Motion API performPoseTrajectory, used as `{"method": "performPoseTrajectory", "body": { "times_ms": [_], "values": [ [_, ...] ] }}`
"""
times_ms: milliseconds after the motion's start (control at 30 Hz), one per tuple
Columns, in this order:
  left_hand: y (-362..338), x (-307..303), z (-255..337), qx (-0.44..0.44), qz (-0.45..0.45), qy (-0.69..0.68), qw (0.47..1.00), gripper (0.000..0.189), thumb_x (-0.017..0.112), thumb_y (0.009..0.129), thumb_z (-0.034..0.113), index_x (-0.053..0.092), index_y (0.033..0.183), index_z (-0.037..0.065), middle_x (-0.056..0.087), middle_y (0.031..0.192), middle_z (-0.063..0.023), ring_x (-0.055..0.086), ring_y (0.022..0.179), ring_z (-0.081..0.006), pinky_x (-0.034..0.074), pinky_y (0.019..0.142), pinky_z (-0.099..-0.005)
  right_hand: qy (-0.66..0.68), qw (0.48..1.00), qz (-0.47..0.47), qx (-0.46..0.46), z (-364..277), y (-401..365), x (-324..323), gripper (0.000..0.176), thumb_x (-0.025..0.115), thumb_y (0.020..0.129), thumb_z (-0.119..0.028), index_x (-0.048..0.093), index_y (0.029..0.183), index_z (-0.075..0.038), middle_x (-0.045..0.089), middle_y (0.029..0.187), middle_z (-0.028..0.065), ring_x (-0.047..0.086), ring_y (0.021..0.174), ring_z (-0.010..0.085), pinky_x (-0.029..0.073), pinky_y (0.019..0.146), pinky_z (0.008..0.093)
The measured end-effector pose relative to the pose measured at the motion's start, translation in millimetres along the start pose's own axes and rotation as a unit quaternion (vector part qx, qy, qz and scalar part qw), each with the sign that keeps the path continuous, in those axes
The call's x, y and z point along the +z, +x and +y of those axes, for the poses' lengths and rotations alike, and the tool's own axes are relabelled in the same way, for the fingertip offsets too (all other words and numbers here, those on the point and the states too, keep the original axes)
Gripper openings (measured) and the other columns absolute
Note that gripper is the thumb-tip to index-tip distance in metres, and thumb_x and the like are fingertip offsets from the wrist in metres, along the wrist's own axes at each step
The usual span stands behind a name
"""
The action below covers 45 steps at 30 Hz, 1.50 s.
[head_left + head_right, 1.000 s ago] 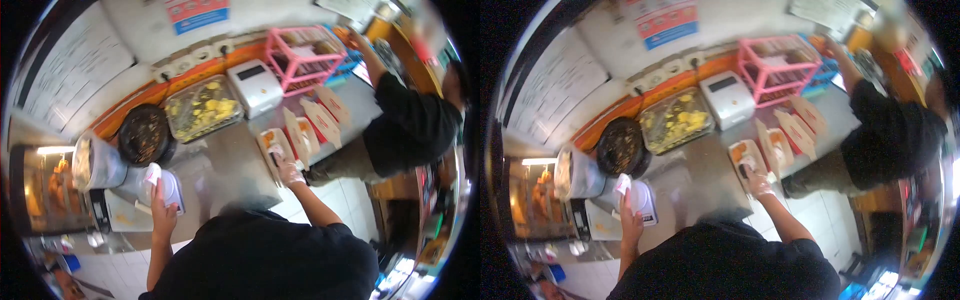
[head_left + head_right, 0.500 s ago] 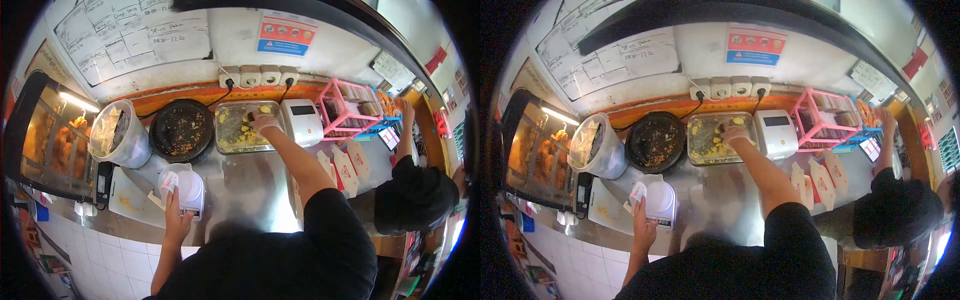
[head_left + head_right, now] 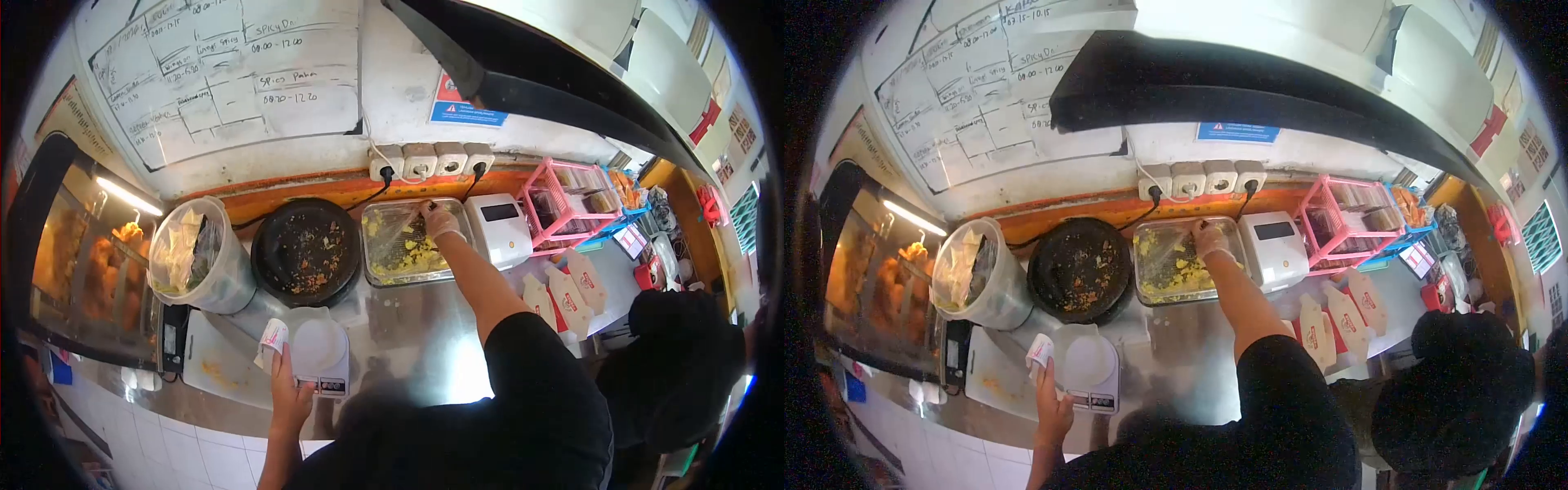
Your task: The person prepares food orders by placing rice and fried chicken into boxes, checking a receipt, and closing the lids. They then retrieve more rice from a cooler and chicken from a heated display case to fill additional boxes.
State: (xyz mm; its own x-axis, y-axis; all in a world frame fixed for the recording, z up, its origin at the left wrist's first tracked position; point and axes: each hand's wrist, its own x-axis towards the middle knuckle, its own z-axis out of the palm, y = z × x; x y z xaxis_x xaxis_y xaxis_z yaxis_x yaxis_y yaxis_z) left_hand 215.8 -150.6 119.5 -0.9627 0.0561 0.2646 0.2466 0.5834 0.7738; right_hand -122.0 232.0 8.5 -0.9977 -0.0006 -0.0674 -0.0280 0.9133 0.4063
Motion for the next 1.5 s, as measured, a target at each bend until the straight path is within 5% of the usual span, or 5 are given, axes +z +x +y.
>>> {"method": "performPoseTrajectory", "body": {
  "times_ms": [300,500,733,967,1500],
  "values": [
    [-19.9,-5.8,-12.6,-0.062,-0.028,0.020,0.997,0.097,0.041,0.083,0.068,0.032,0.130,-0.016,0.033,0.133,-0.0373,0.032,0.126,-0.0475,0.027,0.105,-0.0448,0.287,0.928,-0.145,0.190,16.6,21.1,15.1,0.049,0.041,0.093,-0.019,0.026,0.136,0.000,0.051,0.126,0.0239,0.055,0.114,0.0332,0.048,0.086,0.0467],
    [-24.1,-5.3,-18.3,-0.055,0.011,-0.011,0.998,0.097,0.041,0.082,0.068,0.032,0.130,-0.016,0.033,0.132,-0.0377,0.033,0.126,-0.0479,0.027,0.104,-0.0454,0.036,0.977,-0.136,-0.158,54.3,-7.5,8.7,0.045,0.038,0.095,-0.023,0.034,0.133,0.000,0.050,0.125,0.0234,0.054,0.110,0.0381,0.046,0.088,0.0467],
    [-13.7,-2.7,-13.9,-0.030,-0.003,-0.022,0.999,0.097,0.042,0.082,0.068,0.032,0.130,-0.016,0.034,0.131,-0.0378,0.035,0.124,-0.0481,0.027,0.104,-0.0449,0.132,0.944,-0.205,-0.223,56.7,-58.2,-20.3,0.051,0.040,0.094,-0.042,0.039,0.131,-0.007,0.060,0.109,0.0239,0.056,0.107,0.0375,0.043,0.089,0.0454],
    [-17.9,-3.9,-7.1,-0.020,-0.002,-0.024,1.000,0.096,0.042,0.083,0.068,0.032,0.131,-0.015,0.034,0.132,-0.0377,0.035,0.124,-0.0476,0.027,0.104,-0.0446,-0.018,0.938,-0.153,-0.312,37.8,-74.3,-58.9,0.092,0.074,0.062,-0.057,0.039,0.132,-0.009,0.057,0.119,0.0181,0.056,0.109,0.0340,0.046,0.089,0.0428],
    [-40.3,-3.2,-3.6,-0.057,0.017,-0.020,0.998,0.095,0.040,0.084,0.067,0.030,0.133,-0.014,0.030,0.137,-0.0346,0.030,0.130,-0.0439,0.025,0.106,-0.0432,0.101,0.928,-0.186,-0.305,42.9,-72.4,-29.1,0.087,0.077,0.062,-0.053,0.044,0.133,-0.015,0.056,0.123,0.0172,0.055,0.110,0.0346,0.044,0.093,0.0425]
  ]
}}
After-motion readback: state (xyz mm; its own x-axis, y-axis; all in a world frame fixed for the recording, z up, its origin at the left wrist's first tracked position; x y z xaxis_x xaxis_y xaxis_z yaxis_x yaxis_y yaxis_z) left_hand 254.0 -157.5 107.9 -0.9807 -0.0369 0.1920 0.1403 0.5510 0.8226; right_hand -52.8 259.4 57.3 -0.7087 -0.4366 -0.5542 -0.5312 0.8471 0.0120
